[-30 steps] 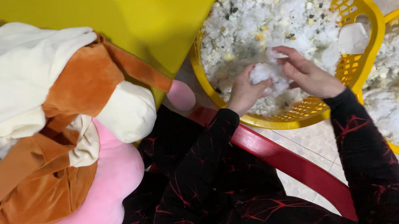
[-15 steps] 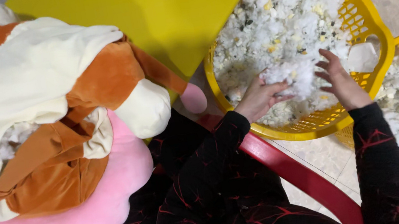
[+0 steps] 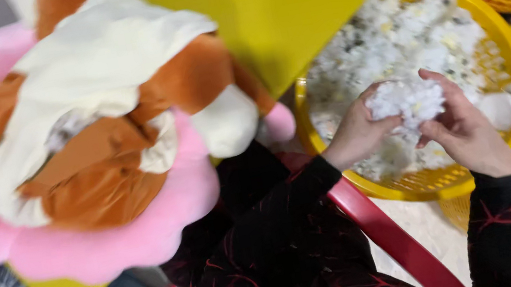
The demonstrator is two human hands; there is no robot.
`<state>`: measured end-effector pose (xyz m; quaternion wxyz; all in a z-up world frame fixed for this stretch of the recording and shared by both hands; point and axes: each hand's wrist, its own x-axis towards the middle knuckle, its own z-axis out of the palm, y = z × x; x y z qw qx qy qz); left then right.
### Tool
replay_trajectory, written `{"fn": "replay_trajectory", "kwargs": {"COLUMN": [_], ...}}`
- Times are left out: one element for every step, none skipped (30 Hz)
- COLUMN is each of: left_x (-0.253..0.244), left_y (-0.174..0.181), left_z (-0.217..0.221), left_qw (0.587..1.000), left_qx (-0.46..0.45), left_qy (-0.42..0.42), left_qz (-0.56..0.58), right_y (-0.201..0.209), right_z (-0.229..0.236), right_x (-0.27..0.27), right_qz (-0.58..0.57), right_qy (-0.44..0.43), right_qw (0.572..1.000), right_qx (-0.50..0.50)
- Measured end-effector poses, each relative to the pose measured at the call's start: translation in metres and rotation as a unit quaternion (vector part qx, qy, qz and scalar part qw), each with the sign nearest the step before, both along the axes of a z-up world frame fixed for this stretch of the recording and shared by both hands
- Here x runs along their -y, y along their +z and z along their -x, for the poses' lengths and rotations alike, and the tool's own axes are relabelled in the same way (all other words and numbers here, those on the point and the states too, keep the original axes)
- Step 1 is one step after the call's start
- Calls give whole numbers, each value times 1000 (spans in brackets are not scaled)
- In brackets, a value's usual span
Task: The person repeatedly scoops white stuffing from a yellow basket and inserts it into an orange and white plush toy on a yellow table. They push and distribute the stuffing inside the plush, occasionally adjusting the fabric, and continue adding more stuffing throughout the clip.
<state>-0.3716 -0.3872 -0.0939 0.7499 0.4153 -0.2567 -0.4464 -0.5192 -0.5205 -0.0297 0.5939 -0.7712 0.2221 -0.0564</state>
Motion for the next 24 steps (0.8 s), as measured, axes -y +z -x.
{"fn": "replay_trajectory", "kwargs": {"left_x": [-15, -33, -53, -76, -105, -133, -161, -188, -215, -239, -260, -278, -291, -302, -314, -325, -334, -342, -350, -358, -364, -368, -371, -373], "left_y": [17, 34, 53, 71, 88, 105, 119, 131, 139, 145, 150, 153, 155, 155, 155, 154, 152, 152, 150, 146, 140, 133, 126, 121], "left_z": [-6, -13, -21, -30, -39, -49, -60, -71, -81, -92, -106, -120, -132, -142, -150, -158, -163, -170, -173, -168, -165, -160, -155, -153], "left_qw": [1000, 998, 997, 988, 965, 929, 904, 877, 867, 857, 817, 774, 752, 730, 707, 710, 712, 713, 699, 687, 675, 626, 574, 519], "left_qx": [-8, -16, -23, 80, 182, 283, 320, 355, 348, 339, 389, 437, 452, 466, 478, 470, 460, 453, 488, 519, 549, 581, 611, 639], "left_qy": [26, 52, 78, 135, 190, 241, 281, 319, 345, 368, 402, 432, 447, 460, 472, 465, 458, 450, 435, 416, 396, 394, 389, 383], "left_qz": [5, 10, 16, 11, 4, -5, -26, -46, -85, -125, -138, -152, -175, -197, -218, -243, -267, -288, -289, -292, -294, -339, -382, -421], "right_y": [11, 22, 34, 48, 61, 76, 90, 102, 114, 125, 132, 135, 135, 131, 125, 116, 107, 98, 89, 79, 69, 61, 54, 49], "right_z": [-14, -31, -48, -65, -84, -104, -125, -147, -167, -187, -208, -227, -243, -256, -266, -273, -279, -286, -292, -293, -294, -292, -289, -290], "right_x": [-11, -24, -37, -52, -68, -84, -101, -122, -142, -161, -181, -204, -227, -250, -271, -288, -303, -313, -320, -324, -326, -325, -322, -321], "right_qz": [33, 41, 50, 59, 113, 166, 216, 212, 208, 179, 150, 117, 83, 172, 256, 236, 215, 195, 234, 269, 304, 329, 353, 379], "right_qy": [-2, -5, -8, -13, 55, 120, 183, 216, 250, 296, 342, 351, 359, 348, 332, 321, 310, 297, 285, 271, 257, 256, 255, 252], "right_qw": [999, 999, 998, 998, 992, 975, 947, 935, 920, 913, 903, 909, 913, 886, 845, 870, 892, 911, 897, 882, 866, 858, 850, 840], "right_qx": [-3, -15, -26, -36, 24, 87, 151, 186, 221, 217, 211, 194, 175, 254, 330, 291, 249, 210, 246, 275, 303, 300, 297, 294]}}
